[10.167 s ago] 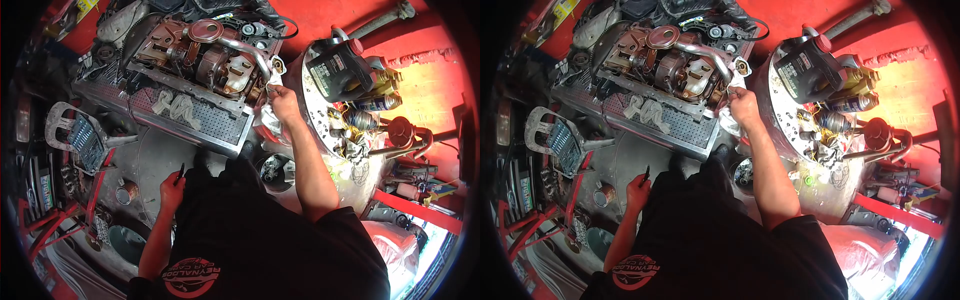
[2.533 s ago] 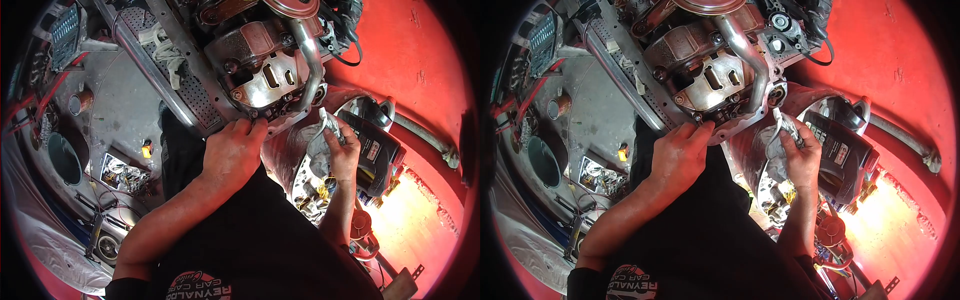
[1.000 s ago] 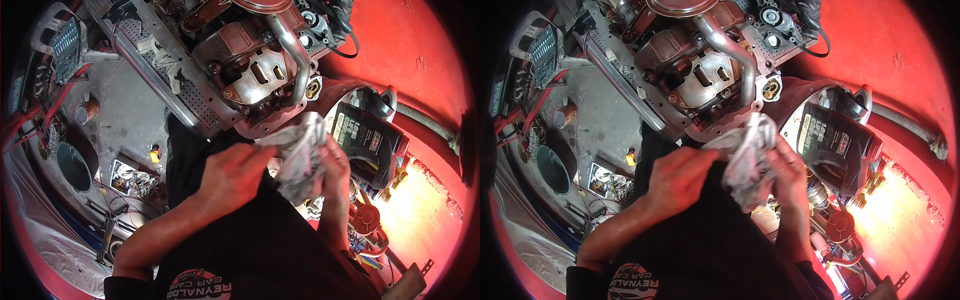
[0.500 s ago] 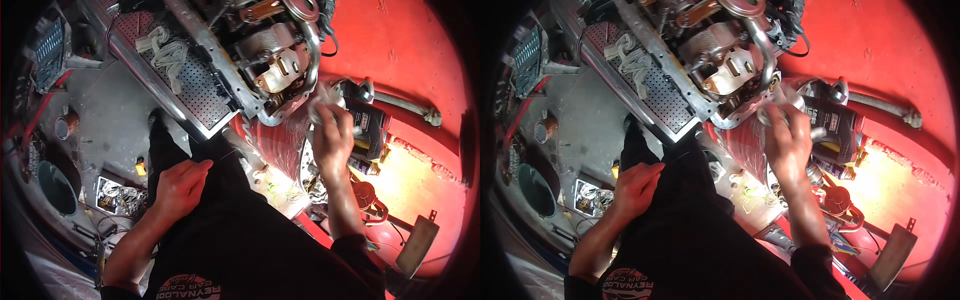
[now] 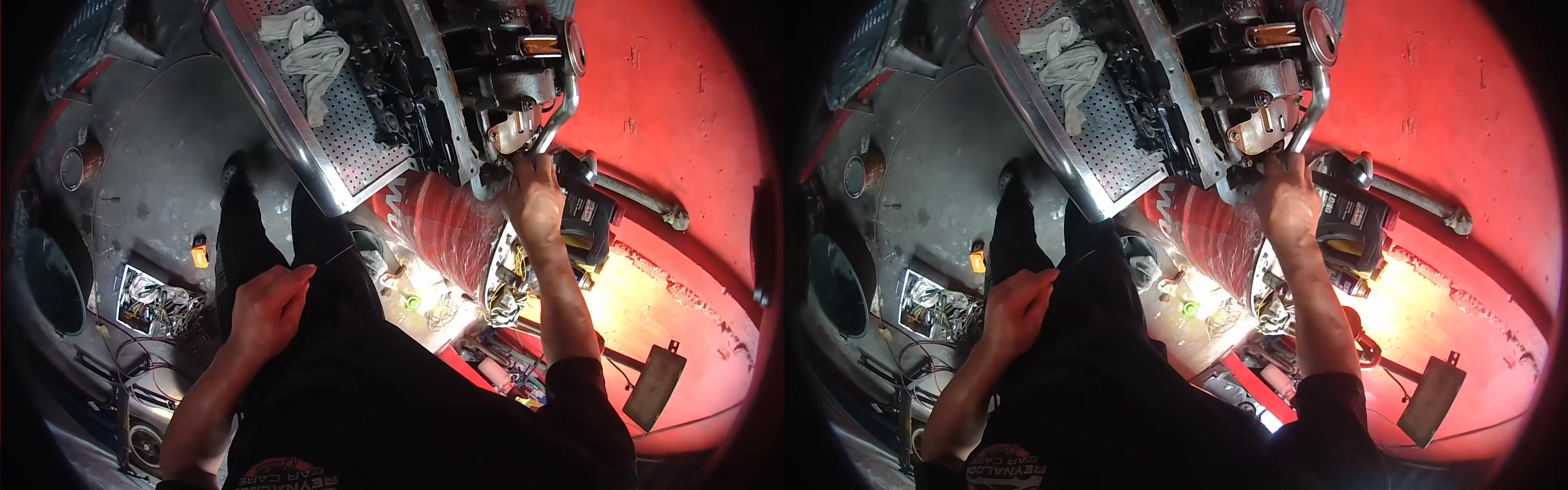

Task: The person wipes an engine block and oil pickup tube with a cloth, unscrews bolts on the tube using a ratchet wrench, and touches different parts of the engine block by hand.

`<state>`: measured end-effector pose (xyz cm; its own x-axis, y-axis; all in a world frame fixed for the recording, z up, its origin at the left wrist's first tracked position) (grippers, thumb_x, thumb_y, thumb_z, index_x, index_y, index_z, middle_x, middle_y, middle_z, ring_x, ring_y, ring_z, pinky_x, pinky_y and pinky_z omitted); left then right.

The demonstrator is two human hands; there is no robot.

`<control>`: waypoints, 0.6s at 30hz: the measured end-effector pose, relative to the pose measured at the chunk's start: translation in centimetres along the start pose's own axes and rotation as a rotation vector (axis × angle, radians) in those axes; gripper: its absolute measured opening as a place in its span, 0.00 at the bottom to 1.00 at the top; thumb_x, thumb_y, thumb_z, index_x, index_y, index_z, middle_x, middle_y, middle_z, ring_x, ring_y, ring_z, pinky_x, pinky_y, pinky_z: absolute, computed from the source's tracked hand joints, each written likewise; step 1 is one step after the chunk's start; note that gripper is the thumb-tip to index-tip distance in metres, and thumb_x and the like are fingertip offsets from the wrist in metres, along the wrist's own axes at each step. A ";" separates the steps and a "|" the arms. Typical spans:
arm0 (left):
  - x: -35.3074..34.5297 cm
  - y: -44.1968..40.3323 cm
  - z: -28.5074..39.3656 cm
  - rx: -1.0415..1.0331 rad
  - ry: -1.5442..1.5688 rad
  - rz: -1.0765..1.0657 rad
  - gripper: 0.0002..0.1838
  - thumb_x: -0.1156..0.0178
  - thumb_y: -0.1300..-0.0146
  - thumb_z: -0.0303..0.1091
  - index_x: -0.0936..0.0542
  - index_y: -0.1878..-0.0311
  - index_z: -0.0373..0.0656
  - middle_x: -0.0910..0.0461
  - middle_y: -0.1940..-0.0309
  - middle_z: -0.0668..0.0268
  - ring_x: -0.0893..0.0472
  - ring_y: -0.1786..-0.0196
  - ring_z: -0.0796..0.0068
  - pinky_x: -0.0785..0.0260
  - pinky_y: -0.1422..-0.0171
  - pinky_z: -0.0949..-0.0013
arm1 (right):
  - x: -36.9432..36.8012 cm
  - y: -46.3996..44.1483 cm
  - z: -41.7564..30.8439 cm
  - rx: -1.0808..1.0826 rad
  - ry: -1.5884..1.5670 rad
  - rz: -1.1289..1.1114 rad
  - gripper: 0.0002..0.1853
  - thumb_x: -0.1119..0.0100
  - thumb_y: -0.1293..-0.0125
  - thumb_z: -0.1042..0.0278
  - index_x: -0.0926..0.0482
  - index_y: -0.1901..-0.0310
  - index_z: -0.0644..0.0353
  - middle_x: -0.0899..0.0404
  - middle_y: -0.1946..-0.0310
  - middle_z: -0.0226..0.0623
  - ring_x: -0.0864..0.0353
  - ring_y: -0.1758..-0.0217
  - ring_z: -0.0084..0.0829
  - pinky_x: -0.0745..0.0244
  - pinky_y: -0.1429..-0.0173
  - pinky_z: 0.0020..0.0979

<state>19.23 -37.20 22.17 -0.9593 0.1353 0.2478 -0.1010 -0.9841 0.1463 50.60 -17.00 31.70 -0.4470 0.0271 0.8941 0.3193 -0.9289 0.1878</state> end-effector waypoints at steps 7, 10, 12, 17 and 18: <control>0.0 -0.2 -0.1 0.043 0.026 0.010 0.11 0.37 0.38 0.23 0.16 0.52 0.40 0.22 0.73 0.59 0.20 0.72 0.60 0.28 0.67 0.62 | 2.8 3.0 2.2 -0.136 -0.316 0.172 0.16 0.44 0.36 0.75 0.16 0.48 0.55 0.21 0.56 0.41 0.16 0.58 0.46 0.18 0.52 0.44; -0.6 -0.5 0.0 0.008 0.051 0.028 0.11 0.37 0.37 0.23 0.16 0.52 0.41 0.22 0.73 0.59 0.20 0.72 0.59 0.28 0.66 0.61 | 0.7 2.3 1.7 -0.094 -0.205 0.229 0.17 0.42 0.37 0.75 0.17 0.46 0.54 0.21 0.53 0.38 0.18 0.52 0.43 0.18 0.53 0.43; -0.4 -0.9 0.3 0.009 0.040 0.035 0.11 0.37 0.38 0.23 0.16 0.52 0.41 0.22 0.73 0.59 0.20 0.72 0.59 0.28 0.66 0.61 | -0.7 1.7 0.8 -0.018 -0.091 0.283 0.18 0.41 0.38 0.74 0.17 0.45 0.55 0.22 0.52 0.38 0.21 0.51 0.43 0.19 0.52 0.43; -0.9 -0.2 -1.1 0.085 0.040 0.025 0.11 0.37 0.37 0.24 0.16 0.52 0.41 0.21 0.72 0.59 0.19 0.71 0.59 0.27 0.65 0.62 | -2.2 1.3 -0.3 0.011 0.056 0.202 0.23 0.40 0.38 0.71 0.23 0.39 0.61 0.29 0.47 0.48 0.25 0.49 0.49 0.25 0.44 0.46; -1.3 0.1 -1.4 0.104 0.057 0.009 0.11 0.37 0.37 0.24 0.16 0.52 0.41 0.21 0.72 0.59 0.19 0.71 0.59 0.27 0.65 0.62 | -2.1 1.1 -0.5 0.008 0.062 0.188 0.23 0.40 0.38 0.71 0.23 0.39 0.61 0.29 0.47 0.48 0.25 0.49 0.49 0.25 0.44 0.46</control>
<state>20.07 -37.60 20.49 -0.9737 0.1167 0.1955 -0.0670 -0.9676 0.2435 51.45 -18.25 29.86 -0.4295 -0.1697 0.8870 0.4086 -0.9124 0.0233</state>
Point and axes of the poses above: each hand's wrist, its own y-axis away from the middle knuckle, its own x-axis out of the back of the hand, z = x × y, the point moved 5 cm from there along -y, towards the middle knuckle
